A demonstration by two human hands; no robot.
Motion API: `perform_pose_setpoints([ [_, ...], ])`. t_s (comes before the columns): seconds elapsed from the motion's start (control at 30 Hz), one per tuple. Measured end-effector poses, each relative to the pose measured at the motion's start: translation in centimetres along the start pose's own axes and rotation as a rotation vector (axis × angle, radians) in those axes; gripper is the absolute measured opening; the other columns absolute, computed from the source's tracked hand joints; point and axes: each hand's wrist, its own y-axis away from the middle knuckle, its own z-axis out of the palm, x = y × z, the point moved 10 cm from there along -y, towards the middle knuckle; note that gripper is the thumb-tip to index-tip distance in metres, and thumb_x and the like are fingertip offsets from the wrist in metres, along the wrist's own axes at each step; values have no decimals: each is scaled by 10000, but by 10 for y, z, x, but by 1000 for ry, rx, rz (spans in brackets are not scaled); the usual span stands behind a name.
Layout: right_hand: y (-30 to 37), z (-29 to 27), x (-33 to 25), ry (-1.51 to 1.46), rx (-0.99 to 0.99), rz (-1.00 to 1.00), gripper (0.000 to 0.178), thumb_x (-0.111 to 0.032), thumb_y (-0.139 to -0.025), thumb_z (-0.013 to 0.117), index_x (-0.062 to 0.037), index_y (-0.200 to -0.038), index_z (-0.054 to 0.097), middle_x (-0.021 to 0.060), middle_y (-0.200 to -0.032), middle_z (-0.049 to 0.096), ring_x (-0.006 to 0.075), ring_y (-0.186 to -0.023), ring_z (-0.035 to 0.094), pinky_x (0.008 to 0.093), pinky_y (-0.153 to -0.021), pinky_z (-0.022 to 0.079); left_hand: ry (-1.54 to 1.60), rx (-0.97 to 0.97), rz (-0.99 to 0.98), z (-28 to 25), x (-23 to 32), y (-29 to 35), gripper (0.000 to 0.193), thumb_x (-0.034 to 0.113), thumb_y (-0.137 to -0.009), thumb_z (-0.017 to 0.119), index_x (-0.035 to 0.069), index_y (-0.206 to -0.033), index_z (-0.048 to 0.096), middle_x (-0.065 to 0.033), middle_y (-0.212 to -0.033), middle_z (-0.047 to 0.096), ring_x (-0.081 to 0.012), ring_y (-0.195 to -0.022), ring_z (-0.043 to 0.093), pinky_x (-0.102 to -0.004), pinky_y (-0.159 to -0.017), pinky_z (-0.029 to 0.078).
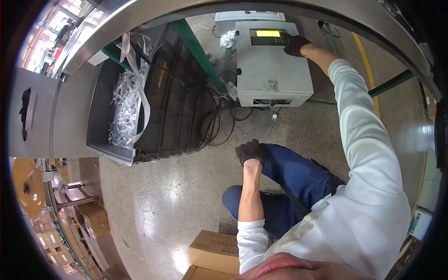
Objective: The person operates a control panel and then wraps wires around electrical components using a rotating machine before placing them onto a conveyor belt.
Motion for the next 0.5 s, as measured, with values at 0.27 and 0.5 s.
perform_pose_setpoints([
  [0.27, 25, -15, -11, -188, 83, -76, 744, -392, -846, 628, -183, -1521, 396, 225, -1074, 715, 412, -956, 693, 498, -866, 549, -1, 33, 26, -1, 0, -4, 269, 207, -781, 702, 176, -1046, 675, -83, -1020, 734, -290, -1013, 695, -459, -876, 477],
  [0.5, 28, -11, -10, -148, 108, -119, 668, -405, -856, 620, -170, -1463, 467, 237, -1054, 709, 418, -921, 690, 501, -853, 547, 11, 76, 28, -6, 7, -10, 214, 207, -846, 637, 171, -1053, 677, -81, -1032, 737, -295, -1037, 694, -455, -897, 472],
])
